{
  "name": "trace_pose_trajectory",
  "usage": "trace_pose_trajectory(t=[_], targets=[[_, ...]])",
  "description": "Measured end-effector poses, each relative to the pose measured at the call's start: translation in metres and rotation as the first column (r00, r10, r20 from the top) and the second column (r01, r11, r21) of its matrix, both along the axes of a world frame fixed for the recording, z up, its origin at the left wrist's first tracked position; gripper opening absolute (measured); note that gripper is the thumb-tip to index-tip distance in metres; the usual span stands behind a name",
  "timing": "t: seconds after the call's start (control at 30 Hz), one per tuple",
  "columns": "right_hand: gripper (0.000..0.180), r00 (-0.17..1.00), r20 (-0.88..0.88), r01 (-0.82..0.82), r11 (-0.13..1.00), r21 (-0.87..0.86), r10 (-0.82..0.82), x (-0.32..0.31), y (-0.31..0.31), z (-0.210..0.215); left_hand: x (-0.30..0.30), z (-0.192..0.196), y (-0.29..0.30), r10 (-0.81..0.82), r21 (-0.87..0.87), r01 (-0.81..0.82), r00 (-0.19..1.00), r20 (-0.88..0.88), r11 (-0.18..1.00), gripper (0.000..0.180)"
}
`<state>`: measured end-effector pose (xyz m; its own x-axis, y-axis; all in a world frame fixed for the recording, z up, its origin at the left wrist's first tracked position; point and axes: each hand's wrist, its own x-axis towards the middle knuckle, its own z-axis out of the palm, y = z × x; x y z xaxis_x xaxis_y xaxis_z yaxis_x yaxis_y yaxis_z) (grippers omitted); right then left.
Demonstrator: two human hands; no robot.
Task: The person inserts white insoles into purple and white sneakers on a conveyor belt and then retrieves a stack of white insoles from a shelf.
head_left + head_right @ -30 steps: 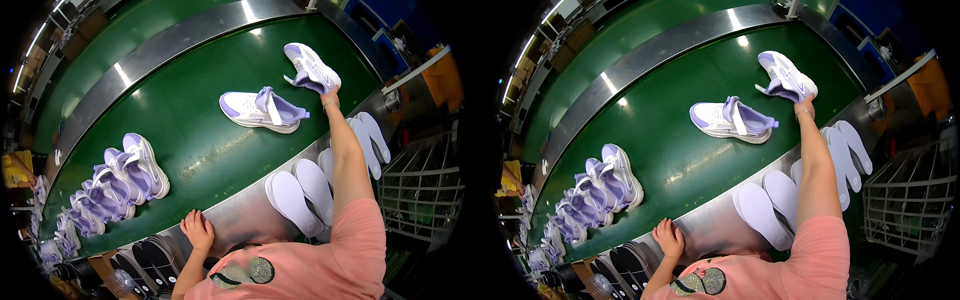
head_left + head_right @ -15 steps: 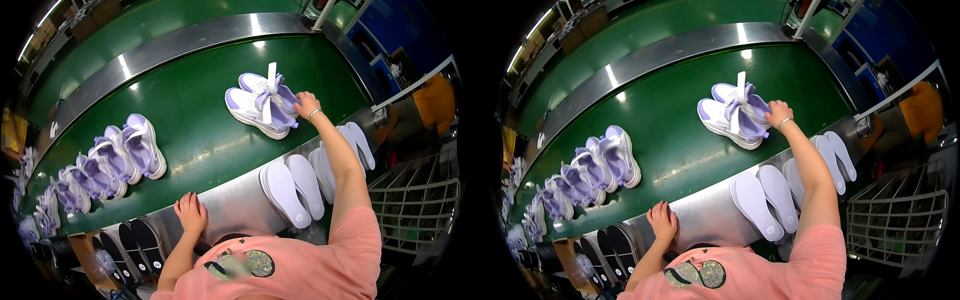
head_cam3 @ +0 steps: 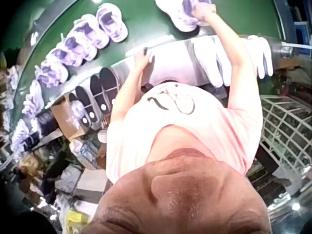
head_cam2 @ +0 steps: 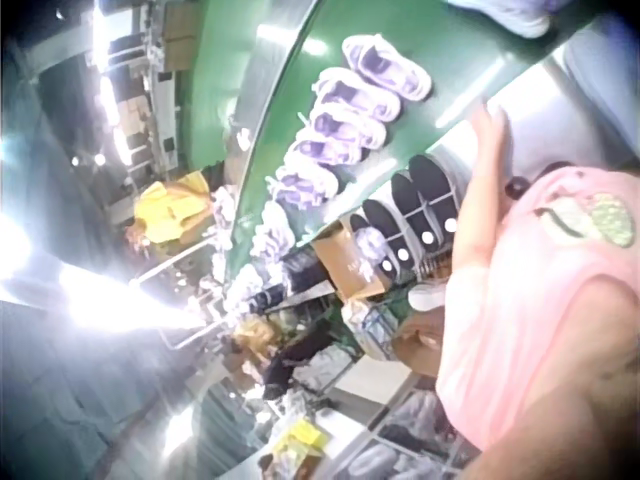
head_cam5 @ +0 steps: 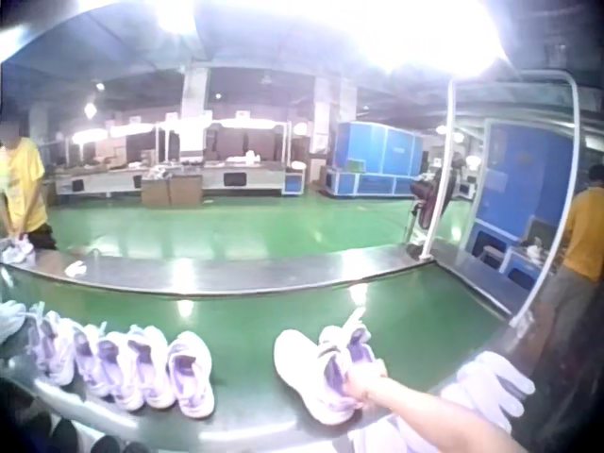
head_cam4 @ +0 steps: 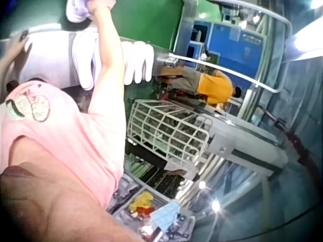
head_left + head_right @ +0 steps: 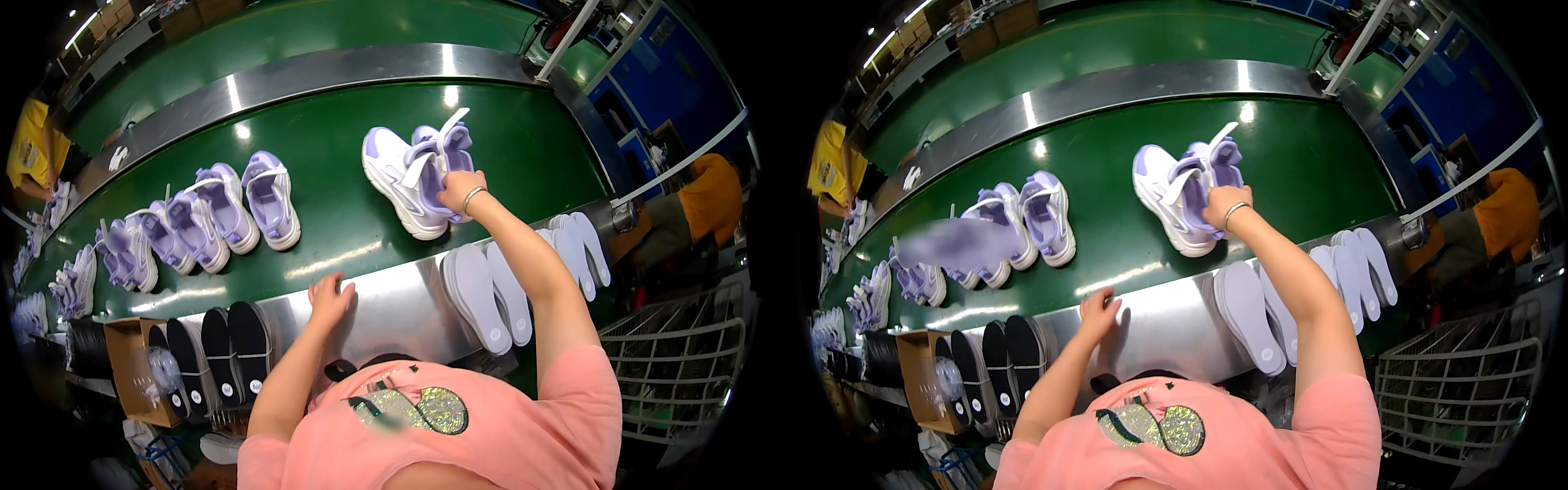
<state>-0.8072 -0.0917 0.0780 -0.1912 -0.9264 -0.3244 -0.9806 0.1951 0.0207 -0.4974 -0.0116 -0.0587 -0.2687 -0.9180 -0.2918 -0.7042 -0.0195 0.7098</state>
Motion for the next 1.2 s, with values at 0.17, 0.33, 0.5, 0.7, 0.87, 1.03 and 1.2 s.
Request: trace_pose_trajectory(t=[0.17, 0.33, 0.5, 0.7, 0.87, 1.03, 1.2], targets=[[0.025, 0.98, 0.011, -0.198, 0.98, 0.005, 0.198, 0.086, 0.068, 0.026, -0.03, 0.085, -0.006, 0.003, -0.432, -0.187, 0.92, -0.391, 0.882, 0.062], [0.027, 0.954, 0.047, -0.299, 0.952, 0.06, 0.296, 0.139, 0.15, -0.006, -0.017, 0.054, 0.026, -0.068, -0.48, -0.073, 0.96, -0.27, 0.874, 0.04], [0.033, 0.958, 0.14, -0.246, 0.968, -0.05, 0.25, 0.134, 0.197, -0.032, -0.009, 0.055, 0.035, 0.033, -0.096, -0.098, 0.85, -0.526, 0.991, 0.023], [0.018, 0.867, 0.311, -0.185, 0.83, -0.527, 0.39, 0.093, 0.218, -0.022, -0.008, 0.045, 0.021, 0.184, 0.158, -0.113, 0.794, -0.579, 0.981, 0.042], [0.023, 0.969, 0.235, 0.179, 0.868, -0.463, -0.074, 0.019, 0.24, -0.06, -0.012, 0.052, 0.022, 0.228, 0.233, -0.105, 0.762, -0.605, 0.967, 0.045], [0.036, 0.951, 0.102, 0.31, 0.917, -0.25, -0.293, 0.016, 0.245, -0.073, -0.017, 0.039, 0.031, 0.031, 0.029, -0.017, 0.781, -0.624, 0.999, 0.024], [0.036, 0.927, 0.164, 0.372, 0.891, -0.261, -0.339, 0.011, 0.242, -0.056, -0.019, 0.041, 0.041, -0.164, -0.438, 0.006, 0.932, -0.324, 0.899, 0.035]])
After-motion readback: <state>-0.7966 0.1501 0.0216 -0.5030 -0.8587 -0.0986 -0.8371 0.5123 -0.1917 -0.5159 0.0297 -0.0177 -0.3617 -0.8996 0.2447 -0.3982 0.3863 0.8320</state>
